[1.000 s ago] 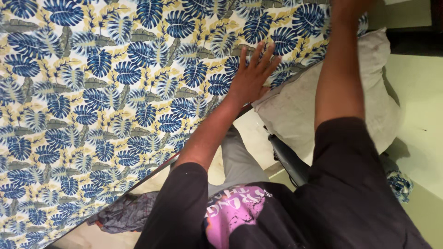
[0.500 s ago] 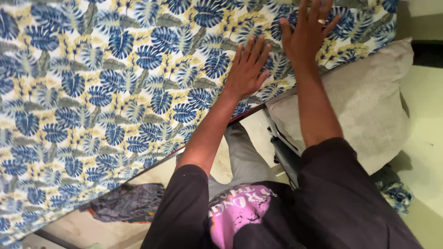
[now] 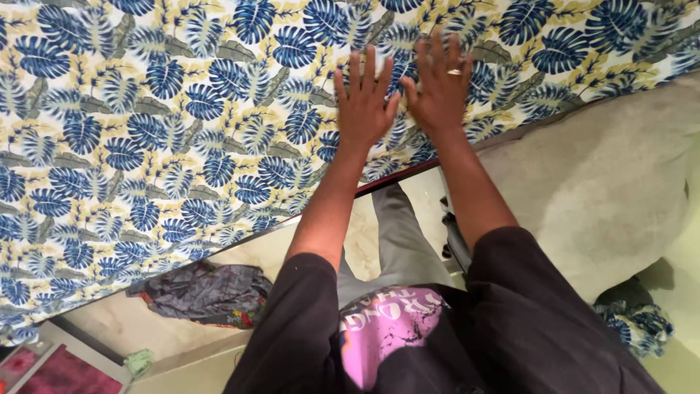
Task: The person spreads a patterned sheet over a mattress, smooths it with their hands, and tucks the edges and corners into the bed frame.
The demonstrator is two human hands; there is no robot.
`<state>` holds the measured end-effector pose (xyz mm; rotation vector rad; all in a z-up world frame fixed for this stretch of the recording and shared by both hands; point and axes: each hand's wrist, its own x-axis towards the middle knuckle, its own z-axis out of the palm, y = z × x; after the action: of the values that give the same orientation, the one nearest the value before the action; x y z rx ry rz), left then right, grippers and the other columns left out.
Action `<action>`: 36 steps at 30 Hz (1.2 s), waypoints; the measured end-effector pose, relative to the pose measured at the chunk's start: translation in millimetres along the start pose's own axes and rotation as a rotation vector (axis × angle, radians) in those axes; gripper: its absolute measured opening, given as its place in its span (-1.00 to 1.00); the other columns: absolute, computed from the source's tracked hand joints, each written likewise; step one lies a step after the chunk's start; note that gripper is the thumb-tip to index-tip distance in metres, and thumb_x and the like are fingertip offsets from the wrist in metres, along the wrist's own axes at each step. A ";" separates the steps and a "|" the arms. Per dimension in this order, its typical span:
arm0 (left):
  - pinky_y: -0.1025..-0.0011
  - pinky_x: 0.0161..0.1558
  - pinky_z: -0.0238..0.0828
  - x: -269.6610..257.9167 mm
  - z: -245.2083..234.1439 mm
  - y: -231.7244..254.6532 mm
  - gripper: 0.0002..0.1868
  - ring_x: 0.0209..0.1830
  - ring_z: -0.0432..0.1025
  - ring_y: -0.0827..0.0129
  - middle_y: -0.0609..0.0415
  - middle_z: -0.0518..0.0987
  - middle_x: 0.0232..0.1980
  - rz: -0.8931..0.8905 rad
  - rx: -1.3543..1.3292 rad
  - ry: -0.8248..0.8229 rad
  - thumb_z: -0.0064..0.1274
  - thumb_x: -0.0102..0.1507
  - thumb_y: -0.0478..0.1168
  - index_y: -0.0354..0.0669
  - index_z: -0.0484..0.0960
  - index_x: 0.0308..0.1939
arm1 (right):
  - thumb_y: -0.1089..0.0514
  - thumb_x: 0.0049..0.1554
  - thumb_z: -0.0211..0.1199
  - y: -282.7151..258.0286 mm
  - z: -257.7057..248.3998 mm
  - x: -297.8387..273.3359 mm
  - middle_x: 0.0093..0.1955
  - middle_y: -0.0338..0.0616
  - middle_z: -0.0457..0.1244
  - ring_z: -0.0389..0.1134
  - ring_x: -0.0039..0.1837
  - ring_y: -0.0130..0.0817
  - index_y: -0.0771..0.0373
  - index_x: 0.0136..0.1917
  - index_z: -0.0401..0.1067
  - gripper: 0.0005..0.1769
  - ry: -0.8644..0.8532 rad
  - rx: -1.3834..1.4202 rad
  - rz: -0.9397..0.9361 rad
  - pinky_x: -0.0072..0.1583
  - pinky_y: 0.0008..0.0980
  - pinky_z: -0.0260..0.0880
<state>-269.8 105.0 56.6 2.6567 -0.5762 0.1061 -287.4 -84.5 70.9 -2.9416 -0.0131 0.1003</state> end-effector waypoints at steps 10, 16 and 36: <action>-0.43 0.51 -0.40 -125.1 -71.9 -68.6 -0.09 0.72 -0.18 0.00 -0.01 -0.08 0.72 -0.261 0.073 -0.047 -0.04 0.37 0.42 0.23 0.03 0.67 | -0.58 0.40 -0.06 68.7 -24.2 -34.7 0.82 -0.03 -0.31 -0.40 0.81 0.01 -0.03 0.80 -0.19 -0.02 0.008 -0.242 0.297 0.62 0.42 -0.49; -0.55 0.42 -0.54 -185.0 -109.1 -111.0 -0.03 0.70 -0.31 -0.24 -0.22 -0.17 0.70 -0.718 0.177 -0.166 -0.11 0.37 0.42 -0.05 0.01 0.65 | -0.49 0.50 -0.15 82.2 -52.2 -38.0 0.82 0.10 -0.33 -0.37 0.80 0.13 0.20 0.77 -0.23 -0.07 -0.022 -0.072 0.676 0.55 0.54 -0.50; -0.32 0.58 -0.46 -190.3 -95.9 -174.3 -0.21 0.72 -0.27 -0.04 -0.02 -0.16 0.71 -0.444 0.169 -0.015 -0.15 0.49 0.40 0.23 0.01 0.66 | -0.23 0.33 0.26 -119.5 26.2 -40.7 0.67 0.10 0.04 -0.06 0.64 0.18 0.15 0.67 0.22 -0.21 0.114 0.074 -0.306 0.55 0.32 -0.35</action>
<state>-370.2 361.2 46.8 2.8803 0.0295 0.0039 -330.0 37.2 71.5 -2.8263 -0.4303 -0.1096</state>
